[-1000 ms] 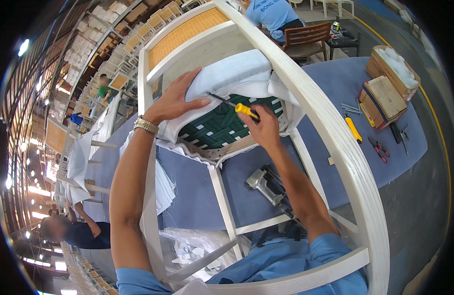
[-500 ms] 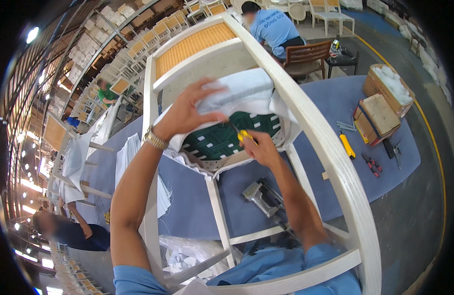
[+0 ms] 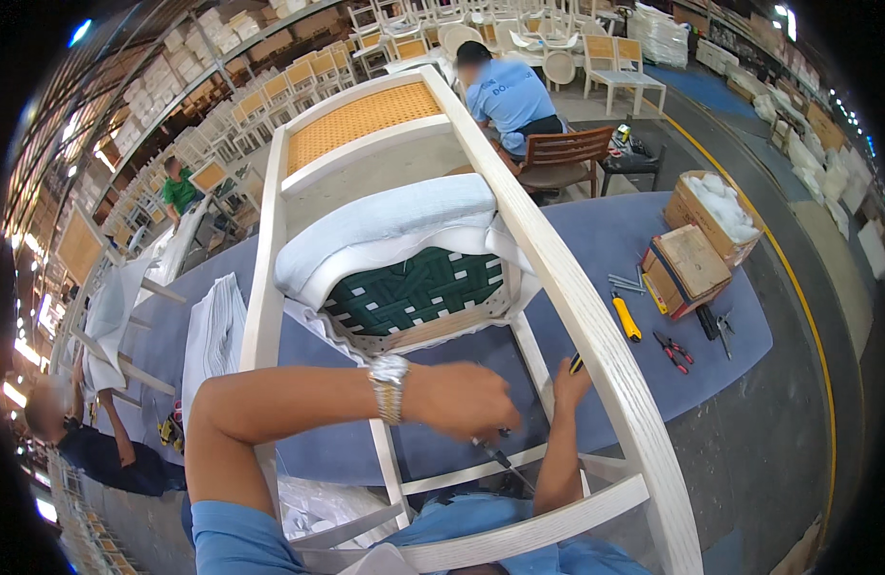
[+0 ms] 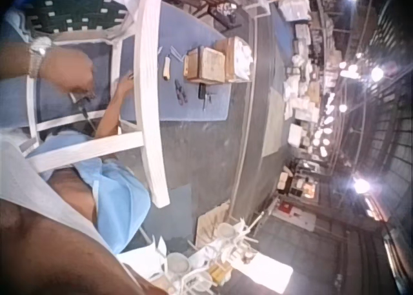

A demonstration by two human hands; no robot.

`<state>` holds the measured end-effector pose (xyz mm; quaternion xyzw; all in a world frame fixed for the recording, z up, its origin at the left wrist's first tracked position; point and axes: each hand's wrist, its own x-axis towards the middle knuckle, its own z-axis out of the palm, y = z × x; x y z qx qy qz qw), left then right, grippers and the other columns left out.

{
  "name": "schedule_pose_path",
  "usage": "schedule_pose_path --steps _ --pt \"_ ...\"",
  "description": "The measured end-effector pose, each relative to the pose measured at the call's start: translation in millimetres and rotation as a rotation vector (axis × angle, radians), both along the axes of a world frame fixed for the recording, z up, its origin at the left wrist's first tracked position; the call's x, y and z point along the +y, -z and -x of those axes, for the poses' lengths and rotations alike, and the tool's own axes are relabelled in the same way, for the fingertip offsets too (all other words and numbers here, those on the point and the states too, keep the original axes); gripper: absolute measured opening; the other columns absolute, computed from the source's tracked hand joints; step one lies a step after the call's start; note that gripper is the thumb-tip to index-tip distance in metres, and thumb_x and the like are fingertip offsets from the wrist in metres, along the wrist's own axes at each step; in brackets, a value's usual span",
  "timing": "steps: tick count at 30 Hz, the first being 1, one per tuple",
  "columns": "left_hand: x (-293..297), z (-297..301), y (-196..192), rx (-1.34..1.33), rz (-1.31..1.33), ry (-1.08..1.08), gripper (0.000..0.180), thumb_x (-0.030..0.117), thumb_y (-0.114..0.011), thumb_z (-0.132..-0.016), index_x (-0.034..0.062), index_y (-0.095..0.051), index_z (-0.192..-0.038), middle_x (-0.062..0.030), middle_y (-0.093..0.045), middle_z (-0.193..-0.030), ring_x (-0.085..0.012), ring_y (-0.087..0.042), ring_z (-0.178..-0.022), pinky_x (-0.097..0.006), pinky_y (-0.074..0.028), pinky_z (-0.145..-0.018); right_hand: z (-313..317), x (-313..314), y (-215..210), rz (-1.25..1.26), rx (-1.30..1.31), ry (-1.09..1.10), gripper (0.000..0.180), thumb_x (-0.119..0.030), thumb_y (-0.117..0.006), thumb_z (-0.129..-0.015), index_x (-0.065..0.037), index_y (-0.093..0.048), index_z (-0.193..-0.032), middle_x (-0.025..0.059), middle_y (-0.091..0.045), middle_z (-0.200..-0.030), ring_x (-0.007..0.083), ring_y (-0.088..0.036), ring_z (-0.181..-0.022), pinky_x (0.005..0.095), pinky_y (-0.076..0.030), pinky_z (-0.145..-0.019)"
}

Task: The person staples white fabric onto the underside of a white wooden chair frame using a pneumatic staple gun. They repeatedly pull the fabric taut, staple it, and trim excess material with a utility knife while working in a factory setting.

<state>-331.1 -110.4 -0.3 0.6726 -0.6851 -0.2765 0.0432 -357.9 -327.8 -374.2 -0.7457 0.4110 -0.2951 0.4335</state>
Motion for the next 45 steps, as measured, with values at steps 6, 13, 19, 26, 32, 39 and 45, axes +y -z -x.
schedule_pose_path --steps 6,13,19,26,32,39,45 --pt "12 -79 -85 -0.062 0.294 -0.298 0.055 0.044 -0.075 -0.084 0.0055 -0.066 -0.122 -0.0161 -0.070 -0.113 -0.0313 -0.068 -0.100 -0.040 -0.052 -0.091 10 19 -37 0.292 -0.109 -0.373 0.036 -0.014 -0.063 -0.089 0.001 -0.061 -0.122 0.0221 -0.063 -0.118 0.0389 -0.059 -0.112 0.0449 -0.045 -0.099" --pt "114 -300 -59 -0.351 0.260 -1.048 0.083 0.074 -0.047 -0.091 0.0066 -0.056 -0.139 -0.0213 -0.051 -0.145 -0.0362 -0.047 -0.135 -0.045 -0.037 -0.112 64 174 -15 0.381 0.127 -1.129 0.062 -0.013 -0.073 -0.079 -0.005 -0.049 -0.135 0.0199 -0.062 -0.110 0.0418 -0.059 -0.107 0.0520 -0.049 -0.089" --pt "85 -289 -29 0.267 0.033 -1.132 0.087 0.075 -0.049 -0.089 0.0032 -0.057 -0.138 -0.0200 -0.052 -0.143 -0.0278 -0.047 -0.135 -0.035 -0.032 -0.114 51 171 -4 0.243 0.350 -1.039 0.072 -0.011 -0.075 -0.073 -0.010 -0.047 -0.140 0.0211 -0.062 -0.113 0.0436 -0.061 -0.104 0.0516 -0.050 -0.090" --pt "102 -240 -30 -0.155 0.228 -0.872 0.090 0.070 -0.057 -0.087 0.0092 -0.040 -0.152 -0.0230 -0.047 -0.148 -0.0323 -0.046 -0.136 -0.039 -0.033 -0.114 19 140 -167 -0.215 0.020 -0.898 0.048 -0.020 -0.077 -0.079 -0.004 -0.060 -0.122 0.0199 -0.068 -0.107 0.0353 -0.068 -0.097 0.0405 -0.053 -0.082" --pt "102 -223 -28 -0.368 0.243 -0.804 0.097 0.071 -0.060 -0.084 0.0101 -0.033 -0.154 -0.0261 -0.043 -0.149 -0.0377 -0.043 -0.138 -0.041 -0.033 -0.114 -38 143 -247 0.114 -0.666 -0.732 0.035 -0.007 -0.076 -0.078 0.001 -0.063 -0.109 0.0202 -0.062 -0.107 0.0367 -0.066 -0.089 0.0405 -0.053 -0.074" --pt "104 -217 -20 -0.545 0.317 -0.735 0.099 0.064 -0.068 -0.078 0.0108 -0.031 -0.154 -0.0246 -0.043 -0.149 -0.0407 -0.049 -0.131 -0.045 -0.041 -0.109 -83 175 -257 0.278 -0.865 -0.706 0.037 -0.001 -0.076 -0.071 -0.001 -0.062 -0.106 0.0207 -0.059 -0.109 0.0370 -0.065 -0.089 0.0416 -0.054 -0.075" --pt "104 -215 -17 -0.627 0.302 -0.707 0.096 0.038 -0.073 -0.076 0.0139 -0.026 -0.155 -0.0227 -0.042 -0.150 -0.0421 -0.050 -0.129 -0.048 -0.045 -0.106 -90 191 -265 0.379 -0.869 -0.664 0.033 0.000 -0.075 -0.074 -0.005 -0.060 -0.103 0.0190 -0.063 -0.101 0.0383 -0.066 -0.082 0.0419 -0.054 -0.067"
